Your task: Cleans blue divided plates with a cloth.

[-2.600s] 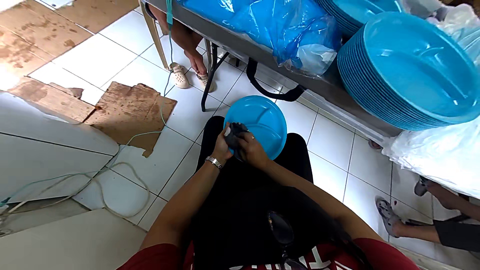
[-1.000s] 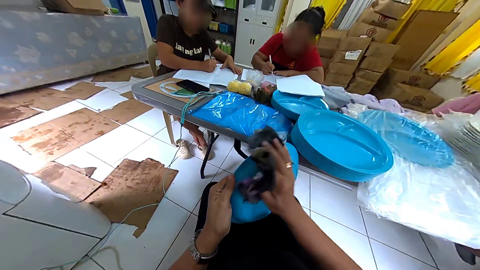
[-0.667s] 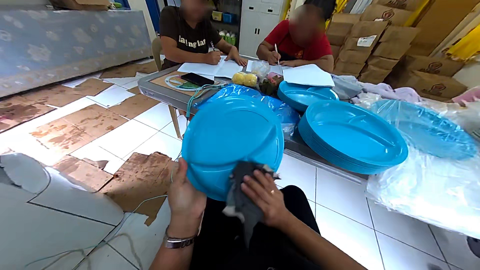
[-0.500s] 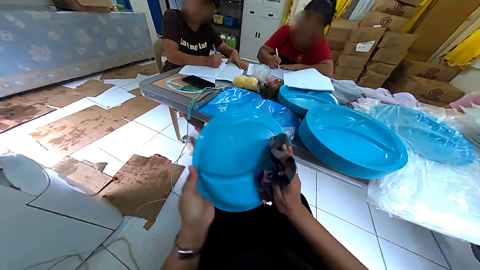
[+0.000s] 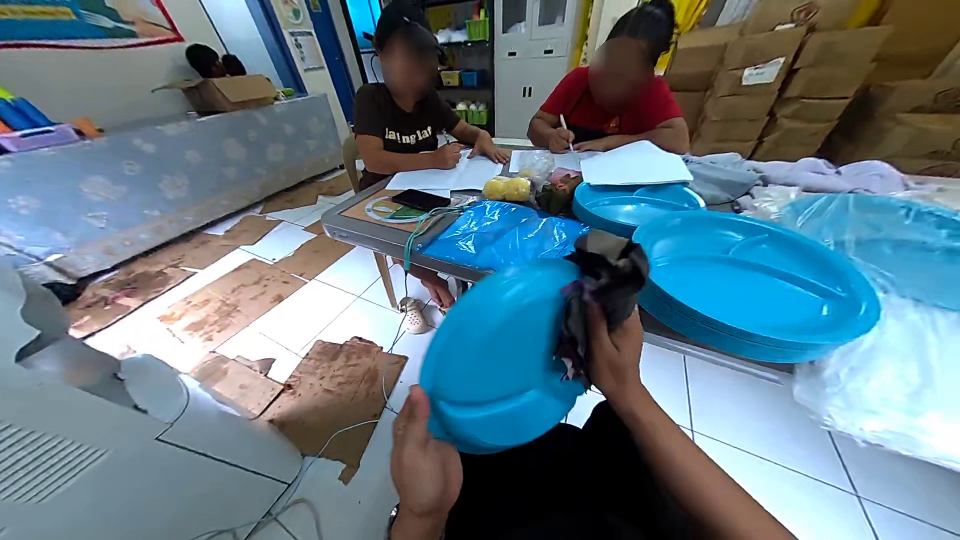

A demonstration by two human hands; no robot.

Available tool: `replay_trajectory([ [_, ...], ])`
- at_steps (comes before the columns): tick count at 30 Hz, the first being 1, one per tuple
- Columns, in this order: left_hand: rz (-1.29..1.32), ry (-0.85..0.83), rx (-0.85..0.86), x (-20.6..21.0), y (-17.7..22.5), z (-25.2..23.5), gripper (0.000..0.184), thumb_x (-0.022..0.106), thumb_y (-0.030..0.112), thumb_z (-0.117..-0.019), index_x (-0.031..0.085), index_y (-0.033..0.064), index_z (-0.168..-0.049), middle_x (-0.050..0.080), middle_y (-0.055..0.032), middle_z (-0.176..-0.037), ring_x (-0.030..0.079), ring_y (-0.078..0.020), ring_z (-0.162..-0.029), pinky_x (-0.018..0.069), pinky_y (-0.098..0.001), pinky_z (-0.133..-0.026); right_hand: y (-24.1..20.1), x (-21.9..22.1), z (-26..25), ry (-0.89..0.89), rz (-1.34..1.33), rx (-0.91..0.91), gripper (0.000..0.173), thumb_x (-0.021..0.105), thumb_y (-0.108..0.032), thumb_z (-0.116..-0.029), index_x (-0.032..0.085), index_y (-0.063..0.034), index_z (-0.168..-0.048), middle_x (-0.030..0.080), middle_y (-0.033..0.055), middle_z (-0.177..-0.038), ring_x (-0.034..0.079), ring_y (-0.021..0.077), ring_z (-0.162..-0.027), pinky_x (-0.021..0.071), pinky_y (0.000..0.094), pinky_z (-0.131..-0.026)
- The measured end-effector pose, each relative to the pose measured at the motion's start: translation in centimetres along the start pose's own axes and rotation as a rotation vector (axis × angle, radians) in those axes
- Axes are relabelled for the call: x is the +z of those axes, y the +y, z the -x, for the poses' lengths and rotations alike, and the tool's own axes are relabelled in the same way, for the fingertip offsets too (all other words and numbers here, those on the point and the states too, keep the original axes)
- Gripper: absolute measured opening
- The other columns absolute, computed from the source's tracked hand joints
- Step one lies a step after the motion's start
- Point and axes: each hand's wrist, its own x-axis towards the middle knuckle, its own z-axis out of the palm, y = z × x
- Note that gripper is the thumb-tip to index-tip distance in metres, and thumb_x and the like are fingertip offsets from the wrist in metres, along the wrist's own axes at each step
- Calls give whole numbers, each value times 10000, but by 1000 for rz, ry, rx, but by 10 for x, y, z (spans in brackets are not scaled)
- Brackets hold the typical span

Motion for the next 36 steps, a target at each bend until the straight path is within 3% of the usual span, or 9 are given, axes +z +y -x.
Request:
replay_trajectory([
  [6, 227, 6, 155, 12, -12, 5, 363, 611, 529, -960, 711, 227, -1135, 760, 52, -1060, 704, -78, -1057, 586, -313, -935, -27, 2, 15, 298, -703, 705, 389, 227, -300, -1134, 537, -124, -979, 616, -85, -664, 604, -14, -565, 536, 175, -522],
  [9, 21, -148, 273, -2, -23, 7, 361, 530, 595, -968, 730, 362, -1157, 755, 146, -1088, 679, -2, -1084, 557, -248, -961, -5, -22, 25, 278, -685, 645, 241, 373, -49, -1063, 527, 38, -1227, 655, 65, -1021, 637, 64, -962, 550, 246, -866],
  [14, -649, -470, 705, -7, 19, -21, 751, 672, 602, -912, 400, 295, -1541, 412, 69, -1596, 401, -129, -1455, 365, -357, -1196, -12, -29, 6, 243, -463, 213, 185, 495, -123, -1042, 597, 2, -1132, 683, -59, -919, 652, -21, -876, 563, 197, -827],
  [16, -815, -397, 730, 3, 29, -12, 653, 807, 543, -822, 631, 130, -1295, 686, 15, -1233, 632, -32, -1131, 536, -228, -959, -26, -31, 6, 171, -511, 142, 164, 528, -242, -1061, 628, -112, -1063, 693, -147, -838, 663, -41, -791, 578, 187, -766],
  [19, -768, -370, 661, 4, 32, -6, 349, 899, 390, -730, 629, 194, -832, 650, 154, -755, 633, 97, -733, 546, -97, -651, -27, -30, 10, 167, -595, 76, 145, 558, -334, -1045, 647, -224, -1075, 708, -221, -885, 664, -89, -827, 562, 147, -785],
  [24, -264, -299, 496, -9, 51, -13, 404, 886, 268, -758, 735, 299, -1132, 757, 128, -1059, 712, -20, -971, 607, -223, -845, -10, -19, 38, 121, -745, 421, 180, 424, -15, -1038, 565, 71, -1110, 675, -23, -906, 633, -58, -873, 534, 134, -834],
  [27, -60, -199, 560, -8, 62, -21, 471, 852, 276, -812, 635, 270, -1230, 743, 51, -1118, 717, -106, -1038, 623, -321, -879, 7, -1, 55, -245, -580, 559, 263, 446, -187, -1074, 642, -32, -992, 688, -64, -787, 661, -14, -731, 582, 216, -721],
  [31, -502, -321, 931, 18, 59, -28, 352, 799, 291, -887, 634, 310, -1197, 704, 197, -1143, 651, 8, -1108, 547, -213, -963, 68, -1, 71, -559, -470, 891, 438, 386, -334, -1112, 657, 10, -1130, 735, 78, -917, 718, 123, -848, 609, 342, -823],
  [36, -906, -818, 1356, 100, 17, -37, 91, 579, 181, -1043, 668, 182, -1064, 755, 32, -1151, 659, -149, -1180, 498, -291, -1018, 182, -29, 138, -328, -414, 953, 536, 450, -397, -1088, 602, 91, -1248, 706, 218, -1048, 699, 234, -921, 590, 405, -789],
])
